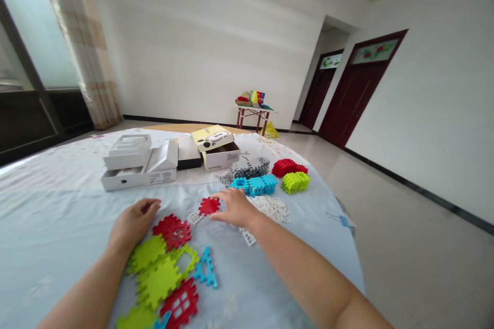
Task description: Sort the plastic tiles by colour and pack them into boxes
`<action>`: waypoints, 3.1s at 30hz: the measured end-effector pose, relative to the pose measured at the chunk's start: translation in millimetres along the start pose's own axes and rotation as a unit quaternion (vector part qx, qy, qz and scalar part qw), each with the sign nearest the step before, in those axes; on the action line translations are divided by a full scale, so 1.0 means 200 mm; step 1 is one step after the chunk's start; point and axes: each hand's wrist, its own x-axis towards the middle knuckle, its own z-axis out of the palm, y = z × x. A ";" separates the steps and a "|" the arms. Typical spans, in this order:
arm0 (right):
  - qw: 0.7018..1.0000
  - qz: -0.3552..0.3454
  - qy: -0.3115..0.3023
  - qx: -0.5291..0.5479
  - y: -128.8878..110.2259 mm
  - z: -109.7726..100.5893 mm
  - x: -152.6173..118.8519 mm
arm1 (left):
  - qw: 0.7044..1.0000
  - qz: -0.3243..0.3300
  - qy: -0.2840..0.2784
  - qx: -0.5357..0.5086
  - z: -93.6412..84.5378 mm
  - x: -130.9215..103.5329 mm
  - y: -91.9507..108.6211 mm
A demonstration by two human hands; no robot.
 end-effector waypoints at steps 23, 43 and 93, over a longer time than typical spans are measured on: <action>0.873 0.430 0.210 -0.094 1.22 -0.59 -0.13 | 1.000 -0.003 -0.013 0.012 0.05 0.09 -0.14; 0.937 0.245 0.231 -0.093 0.87 -0.42 -0.02 | 1.000 -0.001 0.017 -0.019 0.01 -0.01 0.00; 0.966 -0.243 -0.087 -0.022 -0.43 0.20 -0.15 | 0.899 -0.085 0.109 -0.415 -0.02 -0.04 -0.01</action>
